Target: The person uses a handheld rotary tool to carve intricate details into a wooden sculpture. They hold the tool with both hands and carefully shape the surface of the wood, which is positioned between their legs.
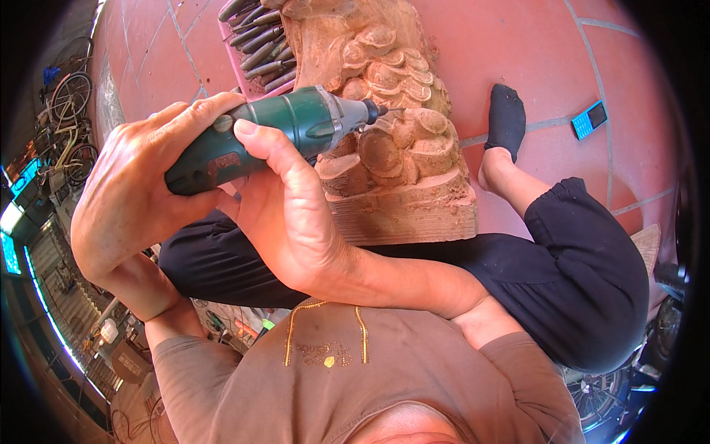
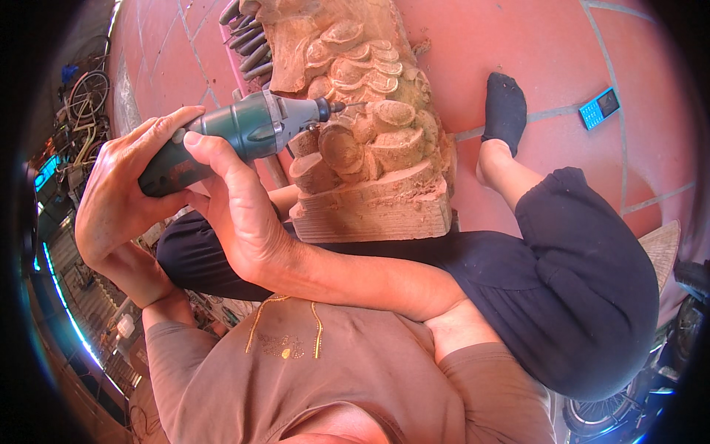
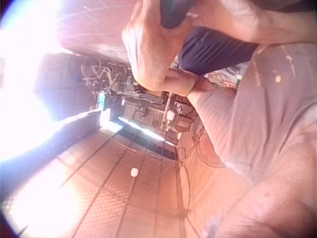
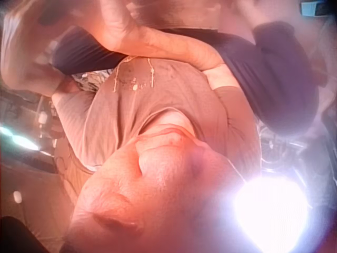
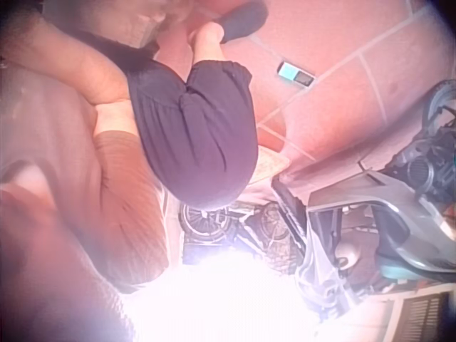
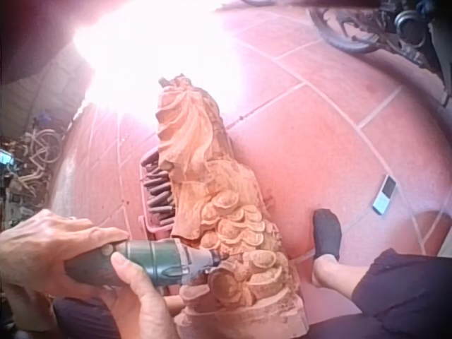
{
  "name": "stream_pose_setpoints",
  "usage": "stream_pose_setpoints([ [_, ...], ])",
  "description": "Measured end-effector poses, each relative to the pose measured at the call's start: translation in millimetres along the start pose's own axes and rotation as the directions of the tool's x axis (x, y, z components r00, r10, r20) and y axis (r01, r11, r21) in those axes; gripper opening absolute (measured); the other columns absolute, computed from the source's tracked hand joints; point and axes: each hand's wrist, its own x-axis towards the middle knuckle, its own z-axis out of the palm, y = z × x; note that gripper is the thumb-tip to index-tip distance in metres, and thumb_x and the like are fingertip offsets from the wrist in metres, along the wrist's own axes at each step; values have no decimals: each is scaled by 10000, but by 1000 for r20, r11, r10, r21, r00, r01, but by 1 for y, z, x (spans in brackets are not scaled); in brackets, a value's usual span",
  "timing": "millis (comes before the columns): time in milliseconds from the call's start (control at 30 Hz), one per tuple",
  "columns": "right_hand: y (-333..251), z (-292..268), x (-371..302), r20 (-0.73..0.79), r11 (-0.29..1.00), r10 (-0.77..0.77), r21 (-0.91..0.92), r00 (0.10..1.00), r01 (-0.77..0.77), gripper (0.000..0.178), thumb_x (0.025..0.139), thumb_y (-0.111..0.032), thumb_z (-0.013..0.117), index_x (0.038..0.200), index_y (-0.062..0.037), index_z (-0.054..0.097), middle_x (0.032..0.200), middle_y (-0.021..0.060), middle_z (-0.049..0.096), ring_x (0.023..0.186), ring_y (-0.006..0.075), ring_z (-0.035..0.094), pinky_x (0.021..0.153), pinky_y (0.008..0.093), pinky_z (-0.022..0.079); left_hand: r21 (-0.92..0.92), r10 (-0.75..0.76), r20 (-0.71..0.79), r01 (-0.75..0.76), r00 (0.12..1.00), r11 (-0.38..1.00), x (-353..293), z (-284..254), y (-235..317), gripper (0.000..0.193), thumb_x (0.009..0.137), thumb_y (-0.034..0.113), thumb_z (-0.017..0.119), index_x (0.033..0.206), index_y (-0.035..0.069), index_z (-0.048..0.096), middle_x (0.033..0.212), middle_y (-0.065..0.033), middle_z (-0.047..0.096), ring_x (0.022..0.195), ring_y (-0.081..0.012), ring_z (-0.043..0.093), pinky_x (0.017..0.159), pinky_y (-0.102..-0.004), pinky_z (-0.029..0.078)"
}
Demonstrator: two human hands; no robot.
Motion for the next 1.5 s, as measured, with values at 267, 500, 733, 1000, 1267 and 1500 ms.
stream_pose_setpoints([
  [267, 2, -1, 1, 8, 1000, 11, -6, 1000, -10, 253, 959, -251, 690, 1174, -152, 600, 1092, -37, 654, 1064, 98, 598, 972, 360, 473, 5, -11, 9, 11, 1000, 1000, -3, -1, -2, 789, 618, 98, 815, 1370, 67, 579, 956, -177, 662, 884, -401, 654, 763, -450, 518],
  [500, 5, -4, 3, 11, 1000, 28, 5, 1000, -28, 266, 962, -246, 684, 1191, -141, 599, 1123, -27, 654, 1095, 114, 596, 993, 374, 469, -12, -31, 12, 31, 999, 999, -5, -1, 0, 782, 616, 101, 817, 1360, 67, 580, 970, -174, 670, 899, -401, 660, 765, -449, 522],
  [733, 5, 0, 0, 22, 998, 39, -43, 999, -38, 337, 935, -323, 697, 1201, -144, 592, 1163, -12, 628, 1149, 122, 562, 1010, 375, 408, -23, -43, -5, 42, 999, 999, -7, -1, 2, 775, 615, 102, 817, 1353, 65, 582, 972, -172, 667, 896, -400, 659, 761, -447, 520],
  [1000, 3, -2, 1, 10, 997, 52, -50, 999, -52, 334, 931, -318, 707, 1202, -158, 593, 1169, -23, 620, 1148, 113, 553, 994, 359, 405, 0, -43, 27, 43, 999, 999, -5, -5, 0, 827, 577, 99, 840, 1359, 24, 581, 1036, -179, 685, 904, -389, 691, 795, -411, 550],
  [1267, 4, -2, 2, -54, 999, 34, -28, 998, -36, 295, 966, -271, 679, 1222, -158, 587, 1126, -28, 645, 1088, 112, 583, 977, 365, 460, -1, -52, 37, 52, 998, 999, -2, -5, -1, 834, 569, 107, 840, 1361, 42, 587, 988, -161, 676, 863, -370, 681, 775, -412, 544],
  [1500, 3, -1, 3, -55, 999, 35, -32, 998, -36, 299, 964, -277, 681, 1220, -161, 579, 1127, -26, 642, 1098, 118, 581, 974, 370, 466, -12, -23, -14, 23, 1000, 1000, 0, -1, -3, 790, 597, 93, 802, 1359, 77, 594, 882, -146, 635, 824, -378, 637, 710, -452, 501],
])
